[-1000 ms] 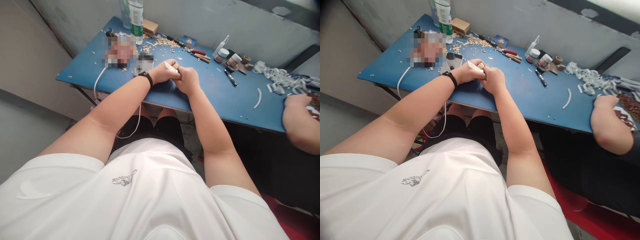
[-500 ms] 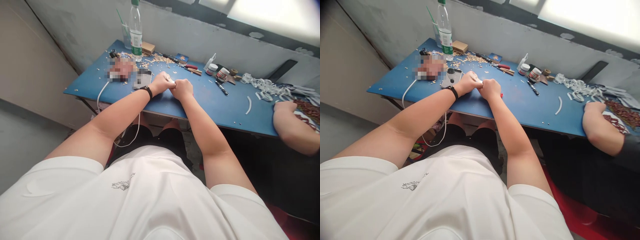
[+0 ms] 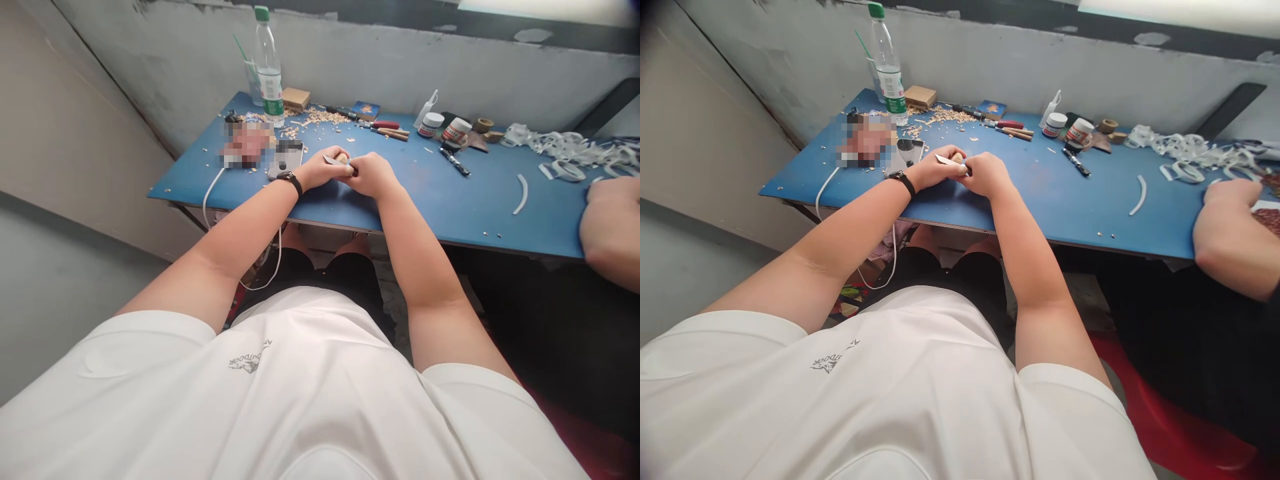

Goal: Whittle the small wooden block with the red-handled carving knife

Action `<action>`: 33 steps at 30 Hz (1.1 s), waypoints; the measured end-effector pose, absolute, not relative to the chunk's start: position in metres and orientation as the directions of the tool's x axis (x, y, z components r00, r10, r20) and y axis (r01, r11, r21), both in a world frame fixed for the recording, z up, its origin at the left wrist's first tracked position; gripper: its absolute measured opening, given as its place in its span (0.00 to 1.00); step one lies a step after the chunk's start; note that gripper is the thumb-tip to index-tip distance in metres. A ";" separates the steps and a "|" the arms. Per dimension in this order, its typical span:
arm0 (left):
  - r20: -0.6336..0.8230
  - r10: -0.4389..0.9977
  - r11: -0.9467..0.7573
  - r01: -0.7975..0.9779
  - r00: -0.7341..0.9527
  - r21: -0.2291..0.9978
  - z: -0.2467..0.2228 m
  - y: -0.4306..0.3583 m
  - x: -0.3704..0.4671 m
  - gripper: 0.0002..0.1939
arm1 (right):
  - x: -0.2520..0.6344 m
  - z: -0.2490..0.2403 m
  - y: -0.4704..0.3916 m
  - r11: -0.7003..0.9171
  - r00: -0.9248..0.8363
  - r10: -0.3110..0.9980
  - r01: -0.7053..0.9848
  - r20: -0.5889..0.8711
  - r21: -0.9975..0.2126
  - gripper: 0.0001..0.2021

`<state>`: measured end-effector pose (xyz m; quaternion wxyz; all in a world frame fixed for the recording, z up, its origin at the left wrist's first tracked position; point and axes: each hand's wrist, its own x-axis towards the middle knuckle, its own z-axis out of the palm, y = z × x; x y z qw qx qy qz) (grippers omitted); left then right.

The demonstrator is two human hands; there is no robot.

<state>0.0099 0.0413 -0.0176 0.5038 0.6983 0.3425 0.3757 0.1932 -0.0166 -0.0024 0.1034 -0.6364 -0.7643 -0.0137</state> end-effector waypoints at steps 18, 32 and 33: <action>0.149 0.882 -0.268 0.216 0.447 0.939 -0.035 0.069 0.010 0.23 | 0.197 -0.009 -0.002 0.160 -0.111 0.973 0.957 0.204 -0.242 0.26; 0.237 0.901 -0.343 0.258 0.364 0.903 -0.021 0.048 0.012 0.26 | 0.201 -0.018 0.004 0.123 -0.081 0.975 0.972 0.209 -0.200 0.21; 0.239 0.899 -0.342 0.247 0.368 0.907 -0.021 0.048 0.013 0.26 | 0.201 -0.020 0.005 0.110 -0.063 0.974 0.972 0.218 -0.209 0.21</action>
